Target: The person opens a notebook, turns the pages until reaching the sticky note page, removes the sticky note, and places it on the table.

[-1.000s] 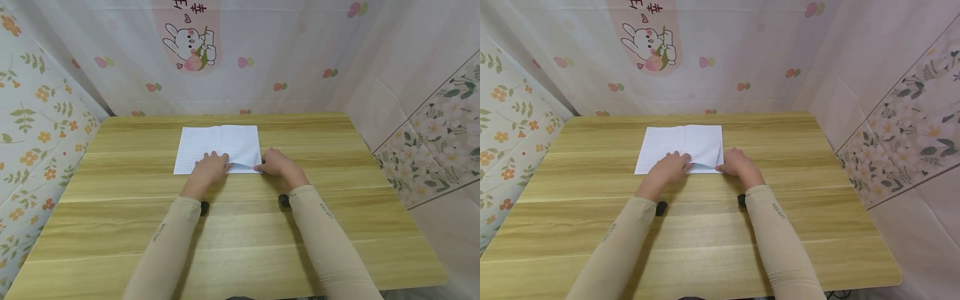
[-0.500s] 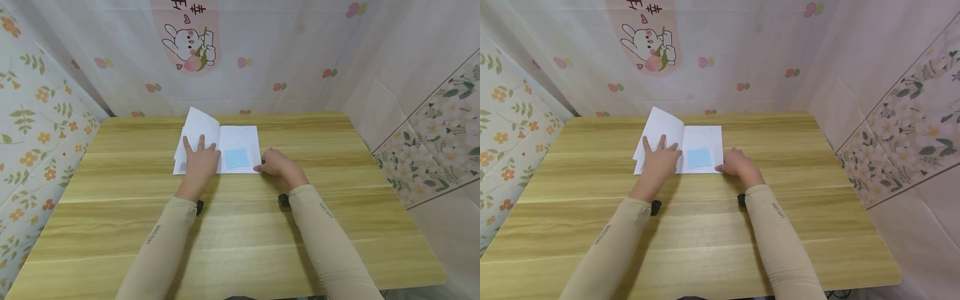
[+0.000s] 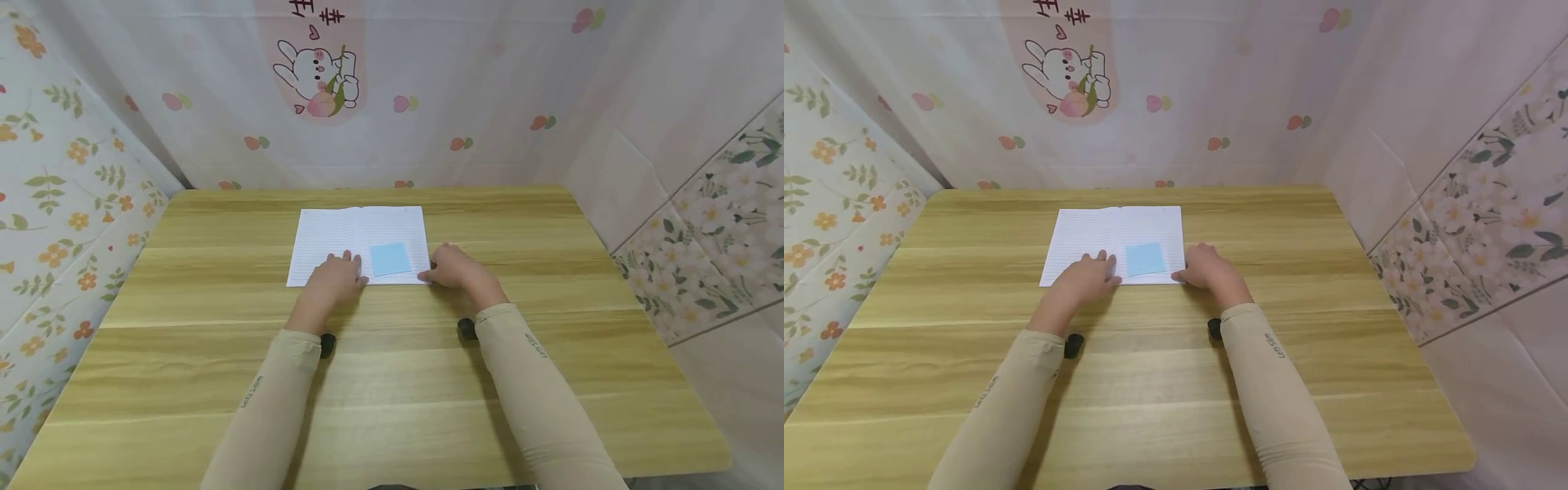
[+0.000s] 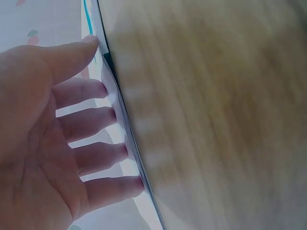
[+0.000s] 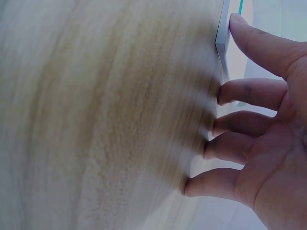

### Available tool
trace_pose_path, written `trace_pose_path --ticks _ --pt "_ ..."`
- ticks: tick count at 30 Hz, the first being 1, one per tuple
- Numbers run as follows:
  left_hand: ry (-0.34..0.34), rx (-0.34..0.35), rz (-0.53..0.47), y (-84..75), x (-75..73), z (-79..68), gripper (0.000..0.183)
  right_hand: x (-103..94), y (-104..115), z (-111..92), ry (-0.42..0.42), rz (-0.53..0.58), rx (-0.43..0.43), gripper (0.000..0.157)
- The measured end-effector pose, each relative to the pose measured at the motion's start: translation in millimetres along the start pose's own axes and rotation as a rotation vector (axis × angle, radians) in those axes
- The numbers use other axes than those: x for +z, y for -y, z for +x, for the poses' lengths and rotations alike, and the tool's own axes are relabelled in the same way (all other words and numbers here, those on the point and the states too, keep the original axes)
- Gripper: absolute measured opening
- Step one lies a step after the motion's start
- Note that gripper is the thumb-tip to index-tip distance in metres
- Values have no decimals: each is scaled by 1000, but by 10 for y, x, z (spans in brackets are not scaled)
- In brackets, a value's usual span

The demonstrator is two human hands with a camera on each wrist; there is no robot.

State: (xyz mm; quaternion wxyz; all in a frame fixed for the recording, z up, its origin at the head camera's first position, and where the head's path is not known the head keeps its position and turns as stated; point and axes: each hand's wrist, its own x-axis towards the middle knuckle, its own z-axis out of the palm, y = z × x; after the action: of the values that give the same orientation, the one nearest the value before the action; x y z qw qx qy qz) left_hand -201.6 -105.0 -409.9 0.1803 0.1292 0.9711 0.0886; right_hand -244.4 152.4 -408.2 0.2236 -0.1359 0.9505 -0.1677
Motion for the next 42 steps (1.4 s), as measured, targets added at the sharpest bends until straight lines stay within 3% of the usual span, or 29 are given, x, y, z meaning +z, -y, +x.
trace_pose_path --ticks 8,22,31,42 --pt "10 -13 -3 8 45 -12 72 16 0 -25 14 -4 0 47" --pt "-12 -15 12 -41 55 -95 71 45 -1 -56 11 9 16 45" --pt "0 -40 -8 -17 33 -68 72 46 -14 -28 6 22 -8 47" --pt "-5 -28 2 33 5 64 71 -31 -71 30 6 14 -51 46"
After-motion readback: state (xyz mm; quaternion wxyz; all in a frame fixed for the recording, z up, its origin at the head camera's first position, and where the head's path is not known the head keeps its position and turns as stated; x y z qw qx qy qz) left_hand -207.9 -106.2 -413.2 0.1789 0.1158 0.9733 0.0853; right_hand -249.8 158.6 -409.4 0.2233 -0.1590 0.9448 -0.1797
